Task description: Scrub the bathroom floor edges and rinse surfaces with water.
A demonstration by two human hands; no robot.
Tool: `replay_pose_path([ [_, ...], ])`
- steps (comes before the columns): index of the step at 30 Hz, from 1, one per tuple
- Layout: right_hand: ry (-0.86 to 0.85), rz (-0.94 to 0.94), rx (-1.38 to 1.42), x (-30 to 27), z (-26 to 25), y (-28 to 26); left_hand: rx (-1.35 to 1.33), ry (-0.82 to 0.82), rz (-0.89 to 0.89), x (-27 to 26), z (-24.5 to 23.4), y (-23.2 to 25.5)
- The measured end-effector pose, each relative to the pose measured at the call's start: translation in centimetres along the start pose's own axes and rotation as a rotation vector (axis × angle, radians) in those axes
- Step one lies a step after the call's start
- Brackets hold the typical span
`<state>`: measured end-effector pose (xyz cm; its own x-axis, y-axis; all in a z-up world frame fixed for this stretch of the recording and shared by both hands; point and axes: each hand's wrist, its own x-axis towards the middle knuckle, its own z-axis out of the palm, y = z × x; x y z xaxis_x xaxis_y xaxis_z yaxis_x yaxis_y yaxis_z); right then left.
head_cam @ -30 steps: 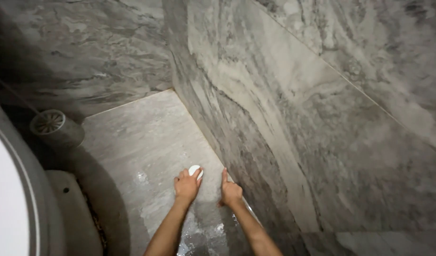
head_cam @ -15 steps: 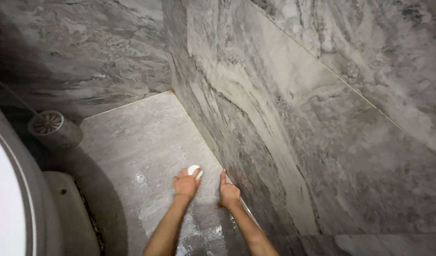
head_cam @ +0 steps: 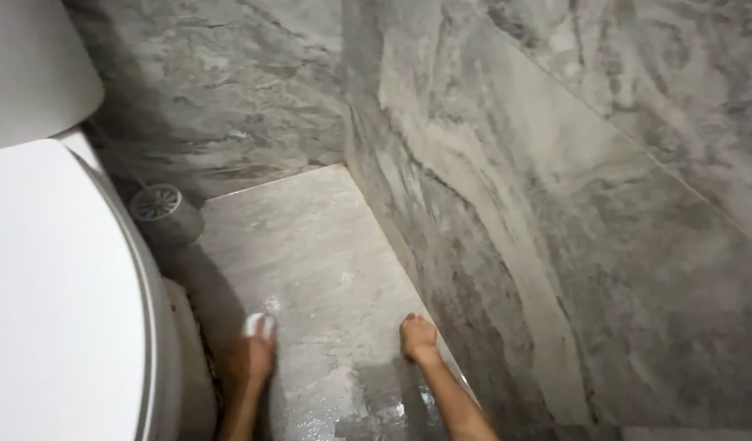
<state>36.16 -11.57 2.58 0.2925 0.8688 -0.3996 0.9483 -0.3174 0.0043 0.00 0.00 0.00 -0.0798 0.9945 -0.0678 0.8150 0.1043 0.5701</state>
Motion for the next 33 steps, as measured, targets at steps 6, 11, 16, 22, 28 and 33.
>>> replay_pose_path([
  [6,-0.016,0.05,-0.012,1.0,0.8,-1.0,0.172,-0.099,-0.075,1.1,-0.2,1.1],
  [11,-0.091,0.096,0.022,-0.9,-3.4,-2.3,0.35,-0.097,0.416,-0.3,0.5,1.1],
  [16,-0.037,0.082,0.046,0.4,-1.3,-2.1,0.124,-0.078,0.201,2.1,-1.8,1.0],
  [22,-0.008,0.085,0.083,0.2,-0.9,-1.8,0.358,-0.166,0.22,-0.4,0.9,8.6],
  [28,-0.045,0.152,0.123,-0.5,-1.2,-1.7,0.466,-0.216,0.251,2.2,1.6,7.3],
  [33,-0.011,0.104,0.068,0.8,-0.3,-1.4,0.337,-0.043,0.199,5.1,6.3,10.3],
])
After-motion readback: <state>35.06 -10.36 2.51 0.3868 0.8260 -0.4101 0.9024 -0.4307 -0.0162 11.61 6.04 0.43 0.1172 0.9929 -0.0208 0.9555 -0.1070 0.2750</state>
